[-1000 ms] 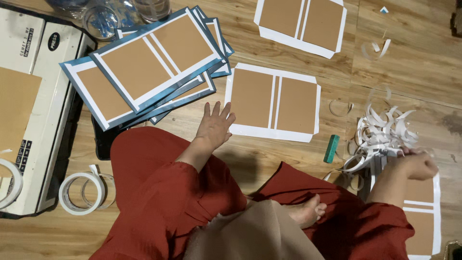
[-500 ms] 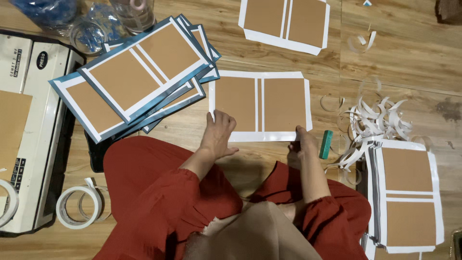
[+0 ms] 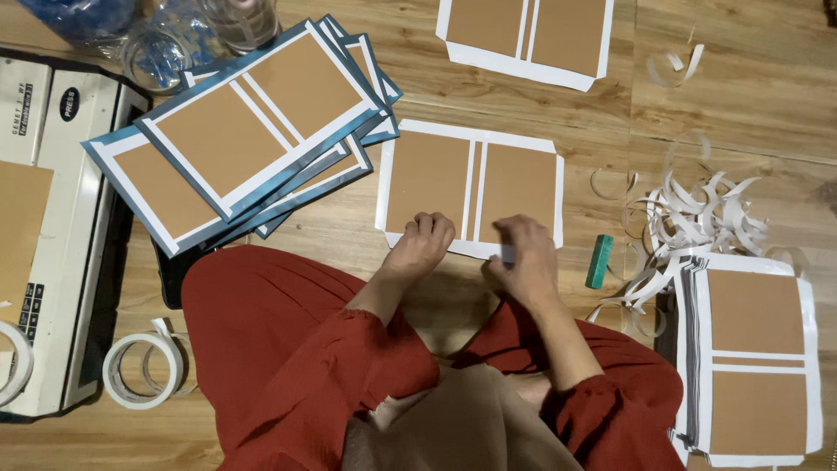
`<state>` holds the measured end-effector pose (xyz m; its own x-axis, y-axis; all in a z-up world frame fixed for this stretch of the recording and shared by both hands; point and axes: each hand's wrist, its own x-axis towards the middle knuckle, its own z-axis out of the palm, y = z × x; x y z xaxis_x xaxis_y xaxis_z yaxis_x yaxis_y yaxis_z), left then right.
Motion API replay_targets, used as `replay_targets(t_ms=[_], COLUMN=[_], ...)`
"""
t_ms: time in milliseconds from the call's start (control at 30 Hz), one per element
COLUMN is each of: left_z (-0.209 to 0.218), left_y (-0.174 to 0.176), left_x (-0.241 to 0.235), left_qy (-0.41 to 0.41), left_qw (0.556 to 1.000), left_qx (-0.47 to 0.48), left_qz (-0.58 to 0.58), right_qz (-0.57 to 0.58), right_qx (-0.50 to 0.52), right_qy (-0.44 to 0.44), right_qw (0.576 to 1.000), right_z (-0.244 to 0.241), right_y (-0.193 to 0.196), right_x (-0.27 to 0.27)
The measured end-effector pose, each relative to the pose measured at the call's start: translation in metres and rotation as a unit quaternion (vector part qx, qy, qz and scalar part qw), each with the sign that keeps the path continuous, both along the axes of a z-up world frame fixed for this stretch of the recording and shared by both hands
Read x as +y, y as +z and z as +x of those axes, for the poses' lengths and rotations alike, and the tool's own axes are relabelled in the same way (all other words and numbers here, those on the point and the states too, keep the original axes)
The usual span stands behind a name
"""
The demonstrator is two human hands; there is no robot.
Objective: The person sits on the floor and assembles cardboard frames by applying white tape to the edges. They use a green tool to smooth the tape and press the edges down, then stack the finished frames.
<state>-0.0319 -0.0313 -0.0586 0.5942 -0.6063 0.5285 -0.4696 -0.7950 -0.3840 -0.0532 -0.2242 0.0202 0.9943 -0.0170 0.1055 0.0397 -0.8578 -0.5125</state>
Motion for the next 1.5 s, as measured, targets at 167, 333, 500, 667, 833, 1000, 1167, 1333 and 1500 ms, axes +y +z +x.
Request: replay_targets(t_ms=[167, 333, 500, 667, 833, 1000, 1167, 1333, 1500], left_z=[0.015, 0.034, 0.065, 0.071, 0.060, 0.034, -0.015, -0.019, 0.002], left_y=[-0.002, 0.017, 0.037, 0.053, 0.020, 0.031, 0.010, 0.009, 0.015], left_x=[0.004, 0.015, 0.012, 0.015, 0.012, 0.009, 0.004, -0.003, 0.032], left_qy=[-0.010, -0.014, 0.012, 0.000, 0.014, -0.002, -0.072, -0.032, -0.068], left_qw=[0.997, 0.978, 0.822, 0.793, 0.809, 0.948, 0.957, 0.964, 0.939], left_qx=[0.030, 0.194, 0.566, 0.605, 0.582, 0.314, 0.281, 0.263, 0.319], left_qz=[-0.068, -0.072, -0.064, -0.069, -0.077, -0.046, -0.026, -0.035, -0.105], right_qz=[-0.239, -0.221, -0.203, -0.371, -0.377, -0.366, -0.390, -0.249, -0.176], right_qx=[-0.023, -0.018, 0.274, 0.264, 0.321, 0.301, 0.153, 0.070, 0.173], right_qy=[0.180, 0.174, 0.123, 0.181, 0.137, 0.105, 0.066, 0.170, 0.124], right_qw=[0.954, 0.959, 0.932, 0.872, 0.858, 0.874, 0.906, 0.951, 0.961], right_z=[0.016, 0.037, 0.086, 0.101, 0.093, 0.096, 0.063, -0.009, -0.005], right_y=[-0.075, -0.046, -0.025, -0.015, -0.008, -0.006, -0.047, -0.029, -0.022], right_x=[-0.012, -0.002, 0.013, 0.009, -0.039, -0.051, -0.061, 0.029, -0.011])
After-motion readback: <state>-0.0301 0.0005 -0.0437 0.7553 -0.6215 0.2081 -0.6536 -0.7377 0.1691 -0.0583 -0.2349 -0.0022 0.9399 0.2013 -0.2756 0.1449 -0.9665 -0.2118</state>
